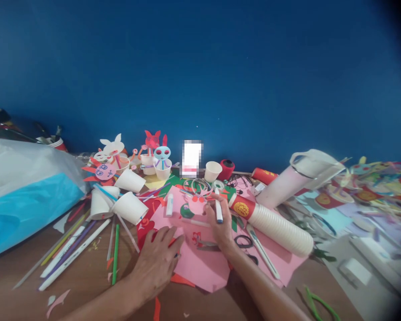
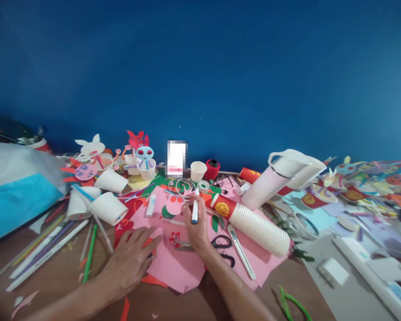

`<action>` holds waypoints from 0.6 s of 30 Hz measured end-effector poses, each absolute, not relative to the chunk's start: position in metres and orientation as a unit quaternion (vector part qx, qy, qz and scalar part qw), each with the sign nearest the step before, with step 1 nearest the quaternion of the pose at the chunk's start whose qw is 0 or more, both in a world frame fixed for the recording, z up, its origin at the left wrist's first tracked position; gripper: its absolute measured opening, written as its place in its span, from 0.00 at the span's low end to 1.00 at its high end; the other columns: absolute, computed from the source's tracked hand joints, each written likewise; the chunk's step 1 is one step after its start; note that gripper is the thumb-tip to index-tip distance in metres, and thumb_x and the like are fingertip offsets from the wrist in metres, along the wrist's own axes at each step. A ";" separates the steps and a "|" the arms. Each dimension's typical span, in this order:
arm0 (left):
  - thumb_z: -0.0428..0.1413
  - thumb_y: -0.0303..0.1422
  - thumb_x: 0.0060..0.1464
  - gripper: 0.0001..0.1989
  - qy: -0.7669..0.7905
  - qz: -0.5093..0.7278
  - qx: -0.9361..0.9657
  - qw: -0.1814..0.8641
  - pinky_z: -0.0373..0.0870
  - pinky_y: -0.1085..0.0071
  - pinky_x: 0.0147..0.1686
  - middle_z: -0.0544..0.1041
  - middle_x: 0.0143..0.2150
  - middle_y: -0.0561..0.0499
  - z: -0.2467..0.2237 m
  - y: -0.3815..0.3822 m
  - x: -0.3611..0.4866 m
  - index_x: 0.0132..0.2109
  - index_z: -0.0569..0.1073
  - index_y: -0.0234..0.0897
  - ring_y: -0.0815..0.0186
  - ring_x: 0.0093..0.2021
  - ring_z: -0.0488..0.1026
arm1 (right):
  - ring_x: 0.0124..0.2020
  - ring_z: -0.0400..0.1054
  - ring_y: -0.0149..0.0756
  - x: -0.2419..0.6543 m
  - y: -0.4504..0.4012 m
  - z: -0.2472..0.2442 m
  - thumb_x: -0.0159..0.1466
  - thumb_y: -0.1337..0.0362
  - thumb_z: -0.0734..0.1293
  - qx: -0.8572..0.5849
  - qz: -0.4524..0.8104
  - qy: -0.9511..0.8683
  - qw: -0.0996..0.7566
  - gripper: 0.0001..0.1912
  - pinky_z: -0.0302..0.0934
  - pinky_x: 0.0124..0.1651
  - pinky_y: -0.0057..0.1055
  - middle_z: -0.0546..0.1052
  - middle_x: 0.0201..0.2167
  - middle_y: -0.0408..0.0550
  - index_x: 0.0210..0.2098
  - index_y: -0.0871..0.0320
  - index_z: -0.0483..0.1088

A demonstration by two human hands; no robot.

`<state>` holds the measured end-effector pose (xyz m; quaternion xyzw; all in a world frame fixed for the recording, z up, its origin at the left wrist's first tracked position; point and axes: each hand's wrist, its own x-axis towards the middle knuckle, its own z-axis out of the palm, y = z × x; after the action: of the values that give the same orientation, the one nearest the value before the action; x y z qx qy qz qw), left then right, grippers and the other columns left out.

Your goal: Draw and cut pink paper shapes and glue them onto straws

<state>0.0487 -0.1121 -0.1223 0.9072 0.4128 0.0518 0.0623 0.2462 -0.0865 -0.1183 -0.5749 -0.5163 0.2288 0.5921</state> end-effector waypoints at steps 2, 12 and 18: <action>0.46 0.35 0.56 0.20 0.414 0.043 0.907 0.061 0.56 0.50 0.48 0.67 0.57 0.45 -0.123 -0.111 0.049 0.56 0.66 0.47 0.50 0.53 0.62 | 0.26 0.66 0.30 0.249 -0.086 -0.116 0.61 0.65 0.61 -0.570 0.234 -0.505 0.604 0.13 0.62 0.34 0.30 0.69 0.27 0.40 0.46 0.56 0.60; 0.47 0.34 0.56 0.19 0.424 0.061 0.903 0.042 0.57 0.52 0.45 0.67 0.56 0.46 -0.124 -0.116 0.052 0.55 0.66 0.47 0.51 0.51 0.62 | 0.25 0.64 0.30 0.234 -0.088 -0.133 0.60 0.65 0.60 -0.557 0.272 -0.518 0.590 0.13 0.61 0.31 0.28 0.67 0.26 0.39 0.45 0.56 0.61; 0.48 0.34 0.55 0.14 0.399 0.073 0.912 0.061 0.57 0.54 0.46 0.68 0.56 0.48 -0.118 -0.113 0.048 0.48 0.72 0.46 0.53 0.50 0.63 | 0.23 0.63 0.29 0.232 -0.087 -0.149 0.61 0.66 0.59 -0.544 0.274 -0.542 0.579 0.14 0.61 0.29 0.28 0.65 0.25 0.38 0.47 0.54 0.60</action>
<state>0.0483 -0.1126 -0.1182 0.9119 0.3994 0.0725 0.0606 0.2319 -0.0872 -0.1492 -0.5441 -0.5415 0.2739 0.5794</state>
